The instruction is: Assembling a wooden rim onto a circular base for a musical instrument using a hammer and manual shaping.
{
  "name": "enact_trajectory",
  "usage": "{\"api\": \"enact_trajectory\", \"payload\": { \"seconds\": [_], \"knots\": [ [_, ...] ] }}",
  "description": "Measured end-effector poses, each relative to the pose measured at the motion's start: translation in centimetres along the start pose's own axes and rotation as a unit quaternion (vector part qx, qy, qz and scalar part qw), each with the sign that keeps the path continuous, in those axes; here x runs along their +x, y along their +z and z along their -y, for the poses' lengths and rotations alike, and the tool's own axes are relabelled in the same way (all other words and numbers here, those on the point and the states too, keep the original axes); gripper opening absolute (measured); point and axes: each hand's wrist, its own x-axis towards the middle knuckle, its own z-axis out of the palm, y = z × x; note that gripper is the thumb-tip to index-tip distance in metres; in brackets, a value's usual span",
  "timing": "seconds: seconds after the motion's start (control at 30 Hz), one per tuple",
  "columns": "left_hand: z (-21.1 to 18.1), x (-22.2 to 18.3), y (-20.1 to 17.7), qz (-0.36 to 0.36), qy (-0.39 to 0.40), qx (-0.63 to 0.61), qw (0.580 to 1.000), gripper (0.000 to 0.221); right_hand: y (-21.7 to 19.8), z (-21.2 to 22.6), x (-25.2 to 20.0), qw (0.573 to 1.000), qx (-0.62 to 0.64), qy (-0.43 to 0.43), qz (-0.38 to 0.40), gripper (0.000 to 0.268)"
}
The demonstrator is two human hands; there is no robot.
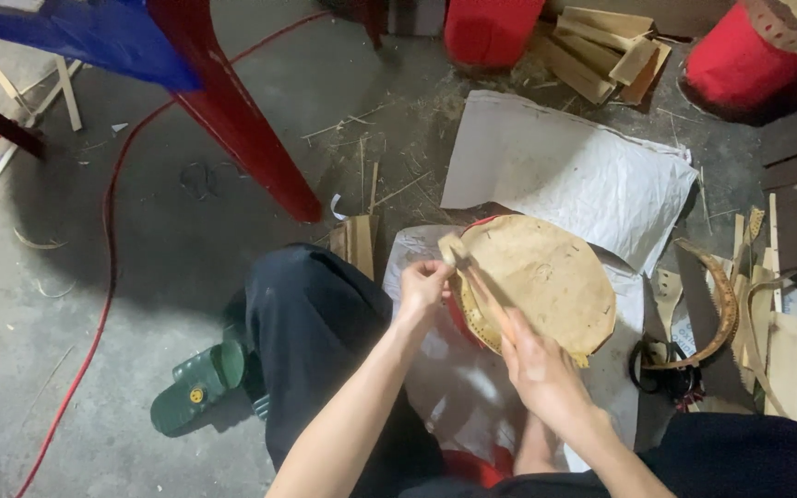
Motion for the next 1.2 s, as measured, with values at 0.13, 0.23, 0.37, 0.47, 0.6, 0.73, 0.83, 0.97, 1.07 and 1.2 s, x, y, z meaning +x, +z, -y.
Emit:
{"api": "enact_trajectory", "payload": {
  "seconds": [0.13,0.23,0.37,0.47,0.6,0.73,0.83,0.97,1.07,1.2],
  "knots": [
    [-1.1,-2.3,-1.2,0.015,-0.038,0.006,0.999,0.01,0.2,0.5,-0.7,1.0,0.006,0.005,0.01,0.041],
    [-1.3,-1.0,-0.6,0.034,-0.034,0.022,0.999,0.012,-0.9,0.0,-0.1,0.996,0.077,-0.052,0.004,0.059],
    [-0.8,-0.7,-0.3,0.015,-0.021,-0.005,1.0,0.008,-1.1,0.8,-0.5,0.998,0.028,0.059,0.001,0.045],
    [-0.2,-0.4,-0.1,0.019,-0.028,-0.018,0.999,0.011,0.3,0.1,0.2,0.999,0.012,0.036,0.011,0.054],
    [-0.3,-0.4,-0.4,0.017,-0.03,-0.011,0.999,0.009,-1.3,1.9,0.0,0.998,0.033,-0.009,0.052,0.068],
    [-1.2,-1.5,-1.0,0.048,-0.051,-0.013,0.997,0.014,-1.6,-0.1,-0.5,0.988,0.133,0.072,0.011,0.031],
    [-2.1,-1.1,-0.9,0.05,-0.04,-0.009,0.998,0.016,-4.7,0.1,-1.4,0.961,0.241,0.133,-0.024,0.022],
    [-3.5,-2.0,-0.2,0.041,-0.005,-0.011,0.999,0.035,-6.8,-1.4,-2.2,0.929,0.314,0.128,-0.148,0.037],
    [-1.9,-0.3,0.0,0.015,0.043,-0.019,0.999,0.043,-5.2,-6.5,-0.6,0.882,0.399,0.115,-0.224,0.031],
    [1.6,3.4,0.5,-0.012,0.058,-0.004,0.998,0.044,-2.6,-13.7,1.6,0.836,0.416,0.058,-0.352,0.028]
  ]
}}
